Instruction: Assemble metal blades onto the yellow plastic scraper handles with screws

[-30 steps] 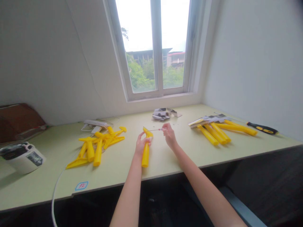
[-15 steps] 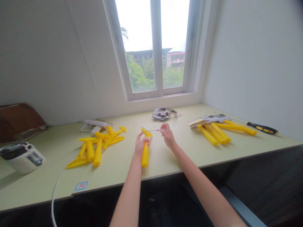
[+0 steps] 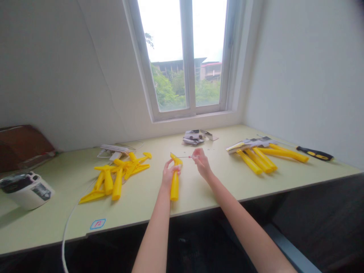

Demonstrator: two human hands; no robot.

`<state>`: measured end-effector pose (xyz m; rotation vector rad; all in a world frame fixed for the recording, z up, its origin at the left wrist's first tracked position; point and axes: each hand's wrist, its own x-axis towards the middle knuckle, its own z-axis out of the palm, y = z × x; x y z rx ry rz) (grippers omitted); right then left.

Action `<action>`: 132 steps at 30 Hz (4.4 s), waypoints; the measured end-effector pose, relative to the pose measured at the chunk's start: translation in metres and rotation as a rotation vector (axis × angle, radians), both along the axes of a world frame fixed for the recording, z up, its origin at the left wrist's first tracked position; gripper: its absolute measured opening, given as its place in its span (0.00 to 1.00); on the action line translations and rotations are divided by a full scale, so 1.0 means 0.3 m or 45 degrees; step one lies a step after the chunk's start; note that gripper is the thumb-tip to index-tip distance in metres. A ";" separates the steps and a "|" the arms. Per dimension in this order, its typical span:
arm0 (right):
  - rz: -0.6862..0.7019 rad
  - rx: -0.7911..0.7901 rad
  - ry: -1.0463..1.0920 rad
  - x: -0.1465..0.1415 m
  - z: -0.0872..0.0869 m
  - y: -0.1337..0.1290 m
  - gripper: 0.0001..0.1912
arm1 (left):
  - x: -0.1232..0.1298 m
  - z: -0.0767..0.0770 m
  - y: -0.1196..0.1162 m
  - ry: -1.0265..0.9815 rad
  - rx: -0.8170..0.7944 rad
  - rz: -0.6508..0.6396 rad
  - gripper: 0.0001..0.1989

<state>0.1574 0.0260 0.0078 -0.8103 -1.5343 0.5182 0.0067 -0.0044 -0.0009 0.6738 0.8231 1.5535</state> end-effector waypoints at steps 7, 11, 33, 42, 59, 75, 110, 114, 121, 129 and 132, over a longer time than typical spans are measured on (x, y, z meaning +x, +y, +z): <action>-0.096 -0.093 0.002 -0.002 0.010 -0.008 0.08 | 0.002 0.005 -0.004 0.022 -0.028 -0.017 0.29; -0.026 -0.123 0.011 -0.003 0.001 0.003 0.07 | -0.001 0.003 -0.001 -0.008 -0.040 -0.005 0.30; -0.086 -0.044 -0.016 0.004 0.011 -0.007 0.08 | -0.002 -0.009 0.002 0.045 0.020 -0.070 0.32; -0.032 -0.053 -0.009 0.004 0.003 0.002 0.06 | -0.004 -0.014 0.008 0.002 0.007 -0.067 0.34; -0.028 -0.053 -0.035 0.004 0.013 -0.005 0.07 | -0.003 -0.005 0.009 -0.008 -0.049 -0.065 0.36; -0.094 -0.016 -0.043 0.005 0.025 -0.021 0.06 | 0.002 -0.001 0.002 0.015 -0.023 -0.074 0.37; -0.874 -0.455 -0.617 0.122 -0.071 0.108 0.17 | -0.025 0.002 0.008 -0.235 -0.124 -0.021 0.25; -0.875 -0.454 -0.681 0.142 -0.075 0.134 0.16 | -0.026 -0.009 0.012 -0.199 -0.099 -0.042 0.26; -0.778 -0.056 -1.266 0.053 -0.049 0.141 0.11 | -0.024 -0.007 0.005 -0.149 -0.077 -0.074 0.27; -0.815 -0.095 -1.427 0.011 -0.048 0.191 0.12 | -0.013 0.015 -0.018 -0.128 -0.084 -0.086 0.28; -0.767 -0.105 -1.410 0.016 -0.048 0.191 0.12 | -0.015 0.010 -0.014 -0.123 -0.082 -0.087 0.27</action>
